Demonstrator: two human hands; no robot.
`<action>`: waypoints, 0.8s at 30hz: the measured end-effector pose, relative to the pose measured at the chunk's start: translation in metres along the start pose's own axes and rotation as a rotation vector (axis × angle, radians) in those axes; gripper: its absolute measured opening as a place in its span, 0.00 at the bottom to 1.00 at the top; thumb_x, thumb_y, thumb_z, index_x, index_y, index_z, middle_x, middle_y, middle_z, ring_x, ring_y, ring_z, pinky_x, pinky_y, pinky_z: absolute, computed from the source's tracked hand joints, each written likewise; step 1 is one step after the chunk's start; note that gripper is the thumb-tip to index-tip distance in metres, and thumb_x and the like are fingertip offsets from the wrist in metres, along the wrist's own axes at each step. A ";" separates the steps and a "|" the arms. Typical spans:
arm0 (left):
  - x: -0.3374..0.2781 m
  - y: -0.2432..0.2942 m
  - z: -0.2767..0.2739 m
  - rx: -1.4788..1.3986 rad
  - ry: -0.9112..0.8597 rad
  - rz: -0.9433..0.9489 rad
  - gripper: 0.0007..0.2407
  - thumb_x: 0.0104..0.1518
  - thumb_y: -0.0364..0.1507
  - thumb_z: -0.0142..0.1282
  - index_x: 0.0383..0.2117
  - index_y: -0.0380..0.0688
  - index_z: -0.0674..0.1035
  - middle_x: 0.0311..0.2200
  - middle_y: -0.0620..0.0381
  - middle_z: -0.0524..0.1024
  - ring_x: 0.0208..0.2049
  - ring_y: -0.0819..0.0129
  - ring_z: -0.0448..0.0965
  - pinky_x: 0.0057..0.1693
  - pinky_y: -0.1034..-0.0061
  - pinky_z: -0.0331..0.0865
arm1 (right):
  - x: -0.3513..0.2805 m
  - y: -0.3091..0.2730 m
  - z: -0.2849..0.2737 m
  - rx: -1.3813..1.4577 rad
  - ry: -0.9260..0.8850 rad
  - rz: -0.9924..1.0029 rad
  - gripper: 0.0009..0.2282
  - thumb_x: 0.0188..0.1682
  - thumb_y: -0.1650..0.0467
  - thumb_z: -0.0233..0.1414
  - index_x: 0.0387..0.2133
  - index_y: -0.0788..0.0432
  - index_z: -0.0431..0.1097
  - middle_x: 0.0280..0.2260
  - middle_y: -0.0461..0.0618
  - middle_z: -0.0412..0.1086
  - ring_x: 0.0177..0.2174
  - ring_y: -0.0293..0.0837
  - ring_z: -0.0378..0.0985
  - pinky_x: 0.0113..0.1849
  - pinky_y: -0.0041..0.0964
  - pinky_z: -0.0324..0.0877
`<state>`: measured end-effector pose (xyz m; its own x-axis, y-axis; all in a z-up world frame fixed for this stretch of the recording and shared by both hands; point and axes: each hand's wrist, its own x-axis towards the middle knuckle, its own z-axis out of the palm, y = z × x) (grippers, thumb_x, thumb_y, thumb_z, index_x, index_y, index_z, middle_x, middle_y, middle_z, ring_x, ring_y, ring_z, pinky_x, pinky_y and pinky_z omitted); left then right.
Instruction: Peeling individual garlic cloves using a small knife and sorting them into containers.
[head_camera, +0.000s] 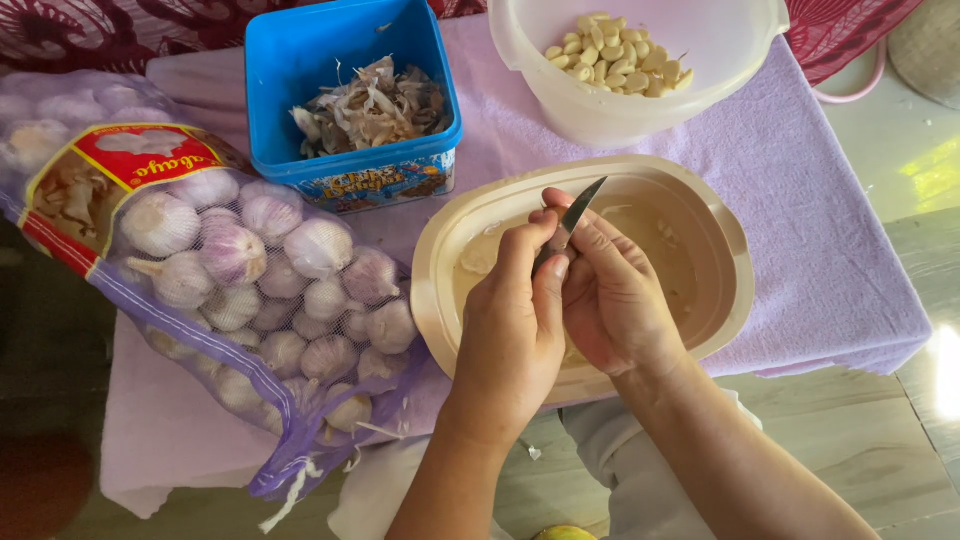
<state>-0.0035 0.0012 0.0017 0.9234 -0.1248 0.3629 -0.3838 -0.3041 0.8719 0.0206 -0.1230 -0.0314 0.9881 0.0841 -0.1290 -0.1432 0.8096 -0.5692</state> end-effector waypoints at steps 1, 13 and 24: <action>0.000 0.000 0.000 0.000 0.000 0.000 0.13 0.70 0.26 0.43 0.58 0.41 0.69 0.62 0.46 0.76 0.64 0.50 0.77 0.67 0.64 0.71 | 0.000 -0.001 0.002 0.000 0.000 0.000 0.13 0.60 0.72 0.49 0.56 0.63 0.73 0.45 0.56 0.78 0.40 0.43 0.81 0.47 0.33 0.75; 0.005 0.010 -0.029 -0.199 -0.104 -0.048 0.10 0.69 0.27 0.46 0.53 0.40 0.74 0.59 0.46 0.78 0.63 0.59 0.78 0.67 0.70 0.70 | 0.003 -0.020 -0.009 -0.215 -0.151 -0.051 0.14 0.59 0.74 0.52 0.56 0.68 0.73 0.33 0.50 0.77 0.34 0.37 0.78 0.42 0.29 0.75; 0.004 0.007 -0.045 -0.246 -0.170 -0.186 0.10 0.68 0.30 0.51 0.52 0.45 0.78 0.24 0.63 0.70 0.26 0.77 0.71 0.40 0.80 0.69 | 0.003 -0.029 -0.010 -0.342 -0.327 -0.040 0.16 0.54 0.79 0.57 0.55 0.64 0.74 0.44 0.57 0.80 0.45 0.46 0.83 0.51 0.39 0.79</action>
<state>-0.0025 0.0411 0.0236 0.9566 -0.2507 0.1487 -0.1789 -0.1022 0.9786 0.0272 -0.1523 -0.0231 0.9513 0.2795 0.1298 -0.0605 0.5825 -0.8105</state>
